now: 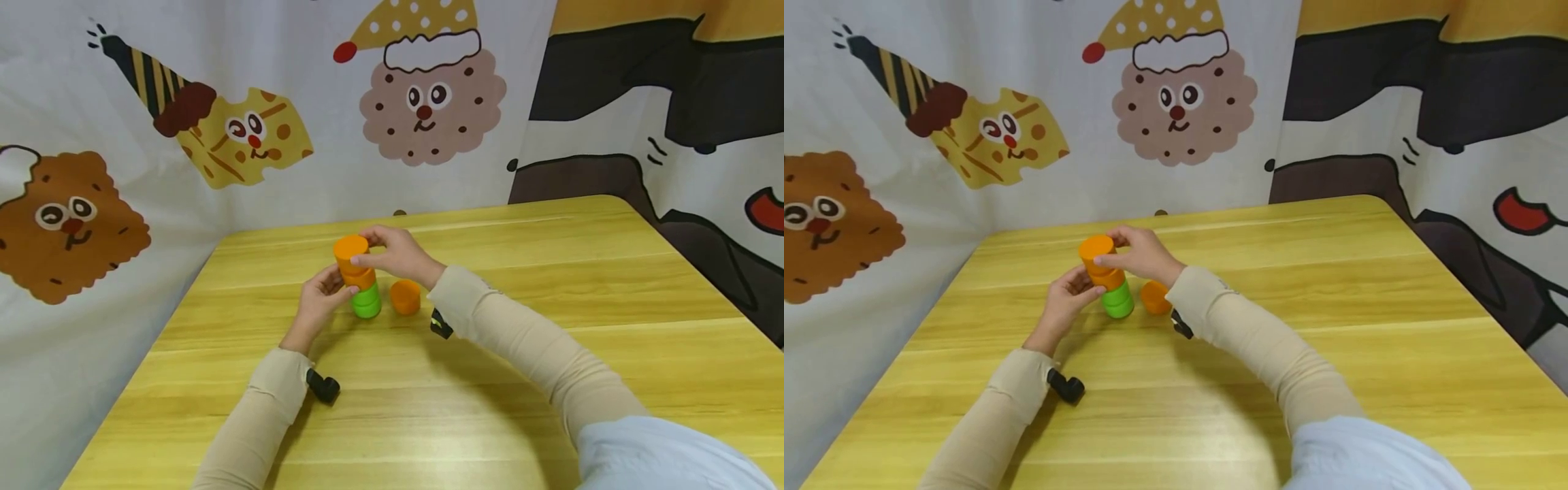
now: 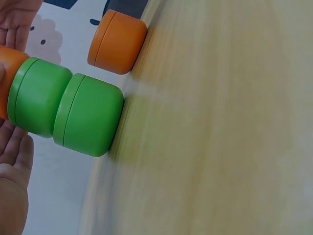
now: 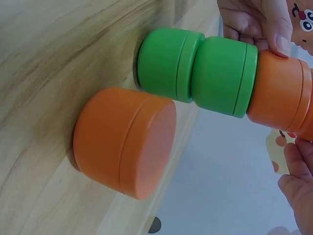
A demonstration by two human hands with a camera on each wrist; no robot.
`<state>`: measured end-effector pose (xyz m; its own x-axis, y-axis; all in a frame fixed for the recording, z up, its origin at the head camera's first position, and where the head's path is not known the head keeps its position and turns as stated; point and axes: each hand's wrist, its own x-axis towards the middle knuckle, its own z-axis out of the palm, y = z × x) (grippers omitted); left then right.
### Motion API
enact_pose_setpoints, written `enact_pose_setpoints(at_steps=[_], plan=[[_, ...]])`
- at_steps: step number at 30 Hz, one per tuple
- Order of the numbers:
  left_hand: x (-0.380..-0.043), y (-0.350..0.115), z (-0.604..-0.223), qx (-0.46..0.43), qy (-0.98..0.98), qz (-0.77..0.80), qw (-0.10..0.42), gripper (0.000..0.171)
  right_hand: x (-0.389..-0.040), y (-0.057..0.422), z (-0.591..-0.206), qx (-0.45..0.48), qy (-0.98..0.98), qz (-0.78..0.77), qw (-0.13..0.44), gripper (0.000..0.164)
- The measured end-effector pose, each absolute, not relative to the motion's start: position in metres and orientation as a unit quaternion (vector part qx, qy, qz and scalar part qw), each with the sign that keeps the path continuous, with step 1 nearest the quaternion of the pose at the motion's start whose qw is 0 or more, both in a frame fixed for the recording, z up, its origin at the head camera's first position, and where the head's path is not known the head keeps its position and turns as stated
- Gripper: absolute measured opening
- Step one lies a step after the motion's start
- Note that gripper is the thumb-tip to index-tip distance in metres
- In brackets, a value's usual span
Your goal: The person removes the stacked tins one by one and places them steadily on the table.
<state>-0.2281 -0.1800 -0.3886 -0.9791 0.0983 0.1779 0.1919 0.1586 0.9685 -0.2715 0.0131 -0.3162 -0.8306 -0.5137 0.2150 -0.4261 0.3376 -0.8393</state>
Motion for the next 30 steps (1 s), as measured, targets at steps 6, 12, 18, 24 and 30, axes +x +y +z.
enact_pose_setpoints(at_steps=[6,12,18,24,30], plan=[[-0.228,-0.180,-0.388,-0.096,-0.763,-0.638,0.039,0.050,-0.269,0.012,-0.317,-0.276,0.811,-0.514,0.029,0.040],[-0.228,-0.180,-0.390,-0.094,-0.766,-0.635,0.038,0.051,-0.268,0.018,-0.317,-0.262,0.805,-0.532,0.013,0.040],[-0.228,-0.181,-0.390,-0.092,-0.769,-0.631,0.043,0.053,-0.268,0.031,-0.313,-0.253,0.798,-0.547,-0.001,0.039],[-0.228,-0.181,-0.391,-0.085,-0.775,-0.625,0.043,0.053,-0.266,0.047,-0.317,-0.255,0.793,-0.554,-0.014,0.036],[-0.229,-0.181,-0.391,-0.085,-0.772,-0.628,0.039,0.051,-0.262,0.063,-0.324,-0.269,0.781,-0.563,-0.025,0.035]])
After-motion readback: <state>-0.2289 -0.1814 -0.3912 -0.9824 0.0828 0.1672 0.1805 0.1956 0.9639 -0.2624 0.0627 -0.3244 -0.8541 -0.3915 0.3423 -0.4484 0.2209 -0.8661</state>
